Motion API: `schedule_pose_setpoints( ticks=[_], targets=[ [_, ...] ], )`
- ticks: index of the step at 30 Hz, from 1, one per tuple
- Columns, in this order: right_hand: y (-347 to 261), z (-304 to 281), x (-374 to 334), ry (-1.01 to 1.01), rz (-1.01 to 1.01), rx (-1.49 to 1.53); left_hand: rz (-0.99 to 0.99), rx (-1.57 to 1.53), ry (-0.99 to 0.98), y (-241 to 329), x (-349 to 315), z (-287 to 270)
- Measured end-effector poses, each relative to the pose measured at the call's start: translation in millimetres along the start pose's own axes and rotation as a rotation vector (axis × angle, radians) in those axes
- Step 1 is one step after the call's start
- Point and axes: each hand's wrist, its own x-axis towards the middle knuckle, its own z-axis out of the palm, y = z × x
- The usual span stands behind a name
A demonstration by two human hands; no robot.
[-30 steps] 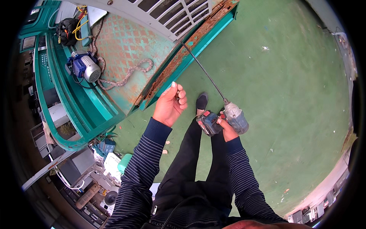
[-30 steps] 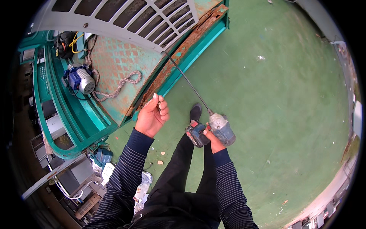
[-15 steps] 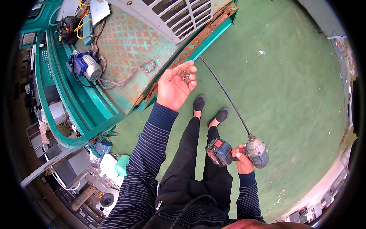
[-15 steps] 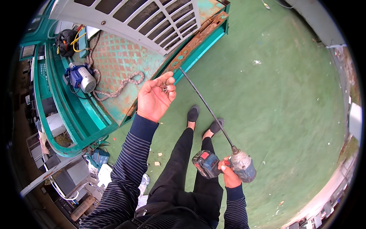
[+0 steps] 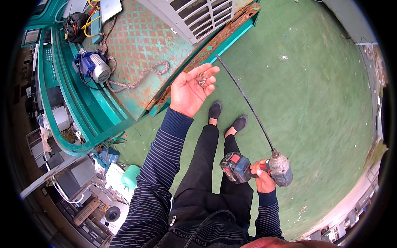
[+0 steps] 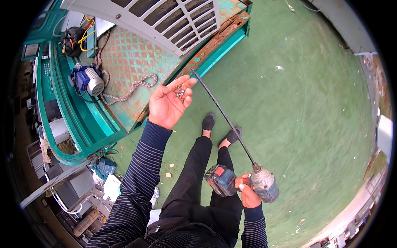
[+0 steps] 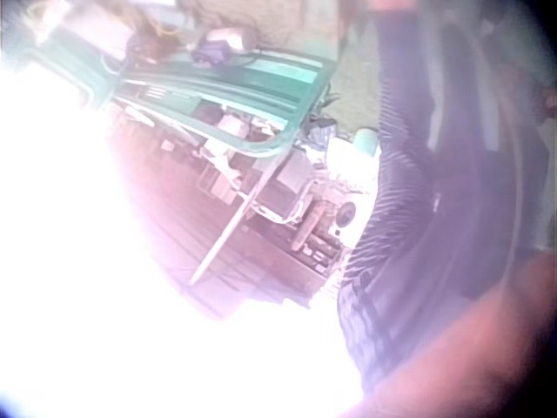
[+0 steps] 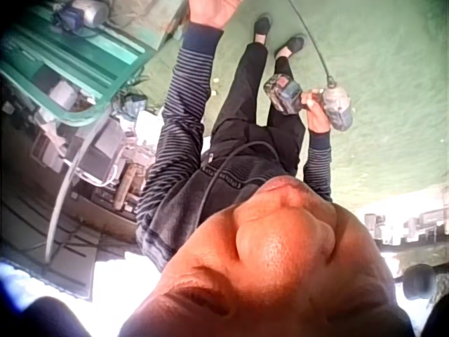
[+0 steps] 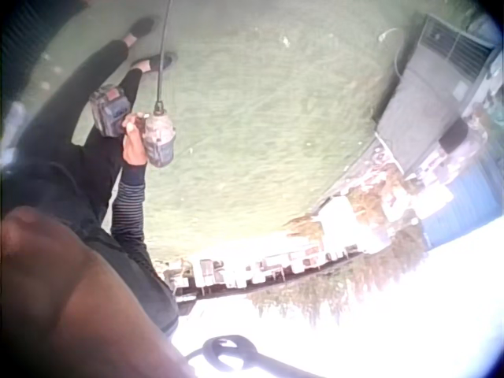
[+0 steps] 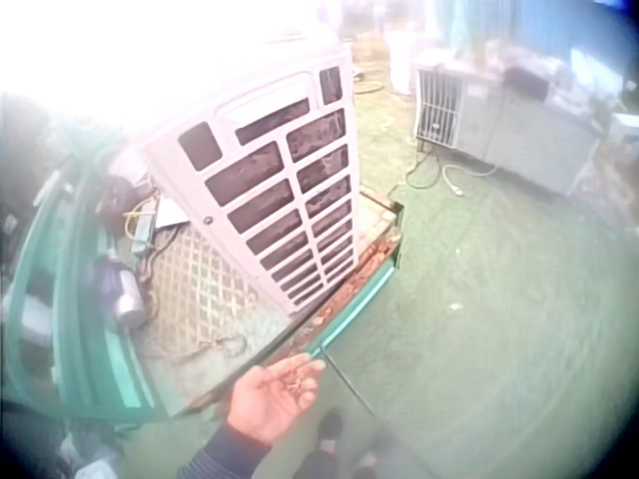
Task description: The person uses a cordless drill to remove screws from the front grille of a white air conditioner unit. They then remove the grille, place a circuit board inside the unit, and reattach the front grille, securing it with screws.
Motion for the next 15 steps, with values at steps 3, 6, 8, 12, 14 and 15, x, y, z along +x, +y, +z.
schedule_pose_setpoints(
  ticks=[3,6,8,12,14,15],
  targets=[
    [1.5,-0.2,-1.7,0.006,0.009,-0.006,-0.013,0.03,0.004,-0.5,-0.5,-4.7],
    [4.0,-1.1,-4.6,0.02,0.011,-0.008,-0.013,0.048,-0.027,1.0,-2.0,-5.2],
    [5.7,-0.9,-6.0,0.033,0.01,-0.017,-0.006,0.097,-0.001,1.3,-3.3,-4.6],
    [6.2,4.0,-7.9,0.032,0.02,-0.006,0.01,0.198,0.037,3.1,-4.1,-6.5],
    [7.4,5.5,-8.5,0.029,0.029,0.004,0.033,0.198,0.066,2.6,-5.3,-6.6],
    [7.7,6.5,-8.6,0.021,0.03,0.006,0.046,0.198,0.081,2.9,-5.5,-6.7]
  ],
)
